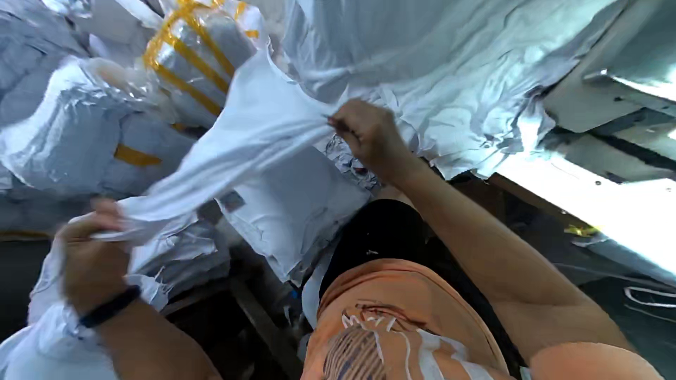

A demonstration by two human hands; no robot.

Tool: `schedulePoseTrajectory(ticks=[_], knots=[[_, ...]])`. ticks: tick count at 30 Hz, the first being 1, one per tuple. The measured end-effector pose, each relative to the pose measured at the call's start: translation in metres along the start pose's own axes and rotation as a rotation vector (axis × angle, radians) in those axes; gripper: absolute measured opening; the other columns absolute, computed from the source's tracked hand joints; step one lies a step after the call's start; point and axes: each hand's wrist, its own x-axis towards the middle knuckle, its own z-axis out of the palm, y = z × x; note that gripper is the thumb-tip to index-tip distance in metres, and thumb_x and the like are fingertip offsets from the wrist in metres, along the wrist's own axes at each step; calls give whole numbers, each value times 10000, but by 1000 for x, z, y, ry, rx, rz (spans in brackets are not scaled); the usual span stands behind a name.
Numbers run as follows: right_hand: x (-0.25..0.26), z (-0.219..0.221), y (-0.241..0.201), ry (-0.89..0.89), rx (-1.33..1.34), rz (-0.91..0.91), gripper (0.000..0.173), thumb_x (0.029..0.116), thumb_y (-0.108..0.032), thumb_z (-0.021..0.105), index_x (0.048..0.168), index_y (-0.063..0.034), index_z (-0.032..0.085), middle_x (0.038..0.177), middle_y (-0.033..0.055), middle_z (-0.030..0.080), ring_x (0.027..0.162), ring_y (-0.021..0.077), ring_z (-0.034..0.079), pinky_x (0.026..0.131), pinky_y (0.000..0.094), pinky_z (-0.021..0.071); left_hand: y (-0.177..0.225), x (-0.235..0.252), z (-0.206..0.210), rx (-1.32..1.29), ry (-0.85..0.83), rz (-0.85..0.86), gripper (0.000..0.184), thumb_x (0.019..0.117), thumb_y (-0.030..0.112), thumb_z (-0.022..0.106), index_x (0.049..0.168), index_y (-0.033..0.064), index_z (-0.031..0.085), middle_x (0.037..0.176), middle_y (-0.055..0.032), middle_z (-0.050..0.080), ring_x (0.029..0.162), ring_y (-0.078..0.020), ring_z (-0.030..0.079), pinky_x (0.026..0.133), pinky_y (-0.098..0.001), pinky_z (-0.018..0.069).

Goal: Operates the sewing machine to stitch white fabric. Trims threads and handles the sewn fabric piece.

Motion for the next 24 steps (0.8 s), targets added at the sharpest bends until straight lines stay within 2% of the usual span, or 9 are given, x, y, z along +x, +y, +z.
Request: schedulePoseTrajectory(ticks=[2, 3, 5, 7, 9, 13, 16, 22, 24], knots=[[-42, 36, 17, -156, 11, 126, 157, 961, 59, 567, 1027, 107, 702, 1002, 255, 700, 909, 371, 720, 810, 459, 595, -88, -3, 25, -43, -515, -1, 106, 885, -34, 562, 896, 42, 636, 851, 76, 669, 793, 16, 641, 760, -222, 561], [-67, 50, 20, -279, 3, 222, 160, 964, 58, 570, 1049, 101, 698, 1048, 263, 696, 956, 392, 715, 847, 497, 590, -114, -9, 46, 26, -751, -19, 130, 849, -41, 588, 853, 53, 677, 854, 66, 685, 811, 10, 638, 789, -229, 556], [-108, 58, 18, -584, -3, 491, 197, 993, 6, 579, 1143, 70, 689, 1178, 261, 669, 1100, 411, 670, 953, 556, 540, -121, -22, 95, 331, -1211, -140, 174, 923, 27, 692, 1080, -36, 735, 1005, -138, 722, 920, -192, 665, 890, -404, 528], [-125, 43, 20, -838, 44, 700, 291, 1048, -74, 517, 1275, 60, 641, 1320, 279, 616, 1253, 435, 589, 1060, 592, 451, -107, -28, 145, 504, -1413, -144, 330, 957, 121, 705, 1248, -34, 684, 1199, -225, 697, 1109, -331, 670, 1012, -507, 492], [-125, 0, 15, -825, 33, 712, 301, 1067, -130, 508, 1255, 61, 645, 1272, 281, 643, 1234, 445, 600, 1042, 607, 442, -68, -24, 182, 439, -1327, 53, 329, 971, 108, 690, 1244, -74, 666, 1214, -273, 679, 1117, -409, 669, 1016, -557, 495], [-150, -82, 18, -51, -244, 513, 133, 890, -89, 720, 953, 22, 757, 857, 167, 741, 767, 327, 738, 668, 534, 591, 67, -37, 240, 74, -1029, 552, 261, 992, 112, 625, 1136, -101, 670, 1042, -235, 717, 899, -333, 720, 842, -513, 584], [-184, -126, 49, 244, -471, 504, 130, 824, -25, 754, 928, 53, 737, 824, 178, 729, 702, 312, 725, 613, 488, 585, 153, -59, 287, -147, -897, 861, 226, 979, 105, 620, 1040, -94, 707, 923, -187, 729, 812, -231, 716, 777, -392, 588], [-208, -129, 73, 401, -719, 545, 116, 838, -51, 679, 867, 55, 715, 772, 177, 711, 644, 322, 707, 533, 470, 550, 246, -83, 386, -113, -975, 805, 335, 1031, 271, 611, 1133, -41, 683, 1020, -221, 696, 913, -349, 689, 836, -551, 554], [-210, -127, 74, 412, -713, 536, 115, 850, -63, 663, 858, 42, 709, 750, 163, 697, 631, 301, 694, 525, 447, 542, 260, -90, 384, -162, -954, 856, 278, 1017, 235, 626, 1067, -30, 691, 925, -195, 689, 808, -317, 673, 744, -518, 553]])
